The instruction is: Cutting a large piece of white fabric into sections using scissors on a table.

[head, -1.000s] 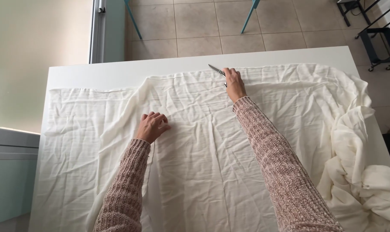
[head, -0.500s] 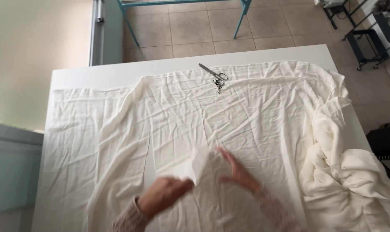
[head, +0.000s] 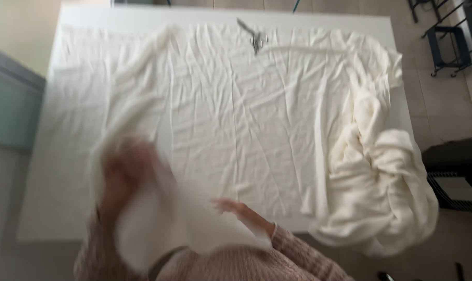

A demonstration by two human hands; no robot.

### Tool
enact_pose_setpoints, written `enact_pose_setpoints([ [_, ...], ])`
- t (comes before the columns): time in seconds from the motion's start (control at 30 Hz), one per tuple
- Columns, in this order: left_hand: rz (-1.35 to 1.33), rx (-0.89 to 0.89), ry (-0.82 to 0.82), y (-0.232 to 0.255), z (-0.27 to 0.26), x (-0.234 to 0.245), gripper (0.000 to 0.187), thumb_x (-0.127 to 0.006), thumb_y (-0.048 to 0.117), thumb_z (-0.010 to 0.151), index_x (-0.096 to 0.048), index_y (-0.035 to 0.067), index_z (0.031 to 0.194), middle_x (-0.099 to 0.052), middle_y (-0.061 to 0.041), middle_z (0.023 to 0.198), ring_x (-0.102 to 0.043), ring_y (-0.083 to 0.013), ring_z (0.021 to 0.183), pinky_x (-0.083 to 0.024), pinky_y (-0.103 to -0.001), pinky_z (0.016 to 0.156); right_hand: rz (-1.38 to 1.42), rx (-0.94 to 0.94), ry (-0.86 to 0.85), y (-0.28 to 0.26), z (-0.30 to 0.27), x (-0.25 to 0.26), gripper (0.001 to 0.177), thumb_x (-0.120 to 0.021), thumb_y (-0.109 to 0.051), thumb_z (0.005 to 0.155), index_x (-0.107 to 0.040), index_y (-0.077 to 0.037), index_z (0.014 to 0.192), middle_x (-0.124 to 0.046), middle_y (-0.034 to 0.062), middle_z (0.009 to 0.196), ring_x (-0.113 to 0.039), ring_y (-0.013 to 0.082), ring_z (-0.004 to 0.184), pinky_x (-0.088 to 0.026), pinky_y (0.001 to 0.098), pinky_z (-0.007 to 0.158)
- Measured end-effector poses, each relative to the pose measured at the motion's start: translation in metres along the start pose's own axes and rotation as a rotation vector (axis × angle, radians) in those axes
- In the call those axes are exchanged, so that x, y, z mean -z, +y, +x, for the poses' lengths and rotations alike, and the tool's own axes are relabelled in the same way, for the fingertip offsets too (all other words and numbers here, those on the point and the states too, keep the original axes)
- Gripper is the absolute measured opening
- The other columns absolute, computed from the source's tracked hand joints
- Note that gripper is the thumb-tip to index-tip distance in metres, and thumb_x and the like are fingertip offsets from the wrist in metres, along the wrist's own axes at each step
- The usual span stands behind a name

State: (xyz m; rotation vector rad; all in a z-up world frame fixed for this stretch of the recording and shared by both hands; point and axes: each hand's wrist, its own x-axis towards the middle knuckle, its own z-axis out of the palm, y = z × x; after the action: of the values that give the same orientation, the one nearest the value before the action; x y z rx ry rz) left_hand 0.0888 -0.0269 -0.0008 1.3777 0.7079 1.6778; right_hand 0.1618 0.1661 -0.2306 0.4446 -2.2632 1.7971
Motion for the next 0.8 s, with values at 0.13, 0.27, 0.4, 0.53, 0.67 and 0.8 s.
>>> enact_pose_setpoints([
  [0.13,-0.275,-0.079,0.253,-0.071,-0.045,-0.037,0.043,-0.031,0.042,0.101,-0.034,0.002,0.117,-0.044,-0.017,0.109,-0.042,-0.0357,0.096,-0.033,-0.048,0.089,0.454,-0.126,-0.38,-0.033,-0.045,0.023,0.056,-0.076,-0.022,0.085,-0.055,-0.007,0.134,-0.067,0.0159,0.126,-0.069,0.0277,0.107,-0.062,0.0372,0.089],
  [0.27,-0.508,-0.141,0.438,-0.15,-0.084,-0.032,0.07,-0.025,0.061,0.097,-0.032,0.003,0.136,-0.044,-0.018,0.13,-0.044,-0.0355,0.116,-0.032,-0.05,0.102,0.46,-0.476,-0.235,-0.032,-0.103,0.07,0.027,-0.058,-0.022,0.104,-0.078,-0.004,0.107,-0.059,-0.0026,0.068,-0.05,0.0083,0.06,-0.045,0.0226,0.061],
  [0.4,-0.778,-0.189,0.646,-0.199,-0.116,-0.05,0.098,-0.02,0.079,0.093,-0.029,0.004,0.154,-0.045,-0.02,0.15,-0.045,-0.0354,0.136,-0.032,-0.052,0.116,0.625,-0.512,-0.164,-0.054,-0.136,0.082,0.043,-0.075,-0.005,0.089,-0.06,0.002,0.128,-0.072,0.0122,0.115,-0.068,0.0177,0.096,-0.058,0.0298,0.084],
  [0.53,-0.562,-0.181,0.35,-0.2,-0.128,-0.065,0.115,-0.032,0.087,0.087,-0.001,0.006,0.163,-0.011,-0.021,0.169,-0.019,-0.0393,0.155,-0.022,-0.063,0.127,0.719,-0.52,-0.213,-0.057,-0.141,0.082,0.043,-0.08,-0.005,0.084,-0.062,0.002,0.122,-0.072,0.0139,0.116,-0.07,0.0187,0.098,-0.059,0.0318,0.089],
  [0.67,-0.12,0.63,0.462,-0.241,-0.169,-0.089,0.029,-0.071,0.014,0.093,-0.069,-0.002,0.117,-0.074,-0.009,0.089,-0.068,-0.0155,0.073,-0.057,-0.024,0.064,0.496,-0.537,-0.202,-0.066,-0.132,0.084,0.019,-0.079,-0.005,0.082,-0.074,-0.001,0.1,-0.076,0.013,0.097,-0.071,0.016,0.076,-0.061,0.0235,0.069],
  [0.8,-0.114,0.57,0.545,-0.233,-0.167,-0.074,0.005,-0.07,0.001,0.09,-0.066,0.0,0.093,-0.062,-0.005,0.08,-0.054,-0.0131,0.067,-0.044,-0.026,0.059,0.462,-0.405,-0.107,-0.084,-0.169,0.108,0.009,-0.069,-0.009,0.093,-0.07,-0.001,0.095,-0.07,0.0059,0.092,-0.058,0.0141,0.076,-0.048,0.0282,0.07],
])
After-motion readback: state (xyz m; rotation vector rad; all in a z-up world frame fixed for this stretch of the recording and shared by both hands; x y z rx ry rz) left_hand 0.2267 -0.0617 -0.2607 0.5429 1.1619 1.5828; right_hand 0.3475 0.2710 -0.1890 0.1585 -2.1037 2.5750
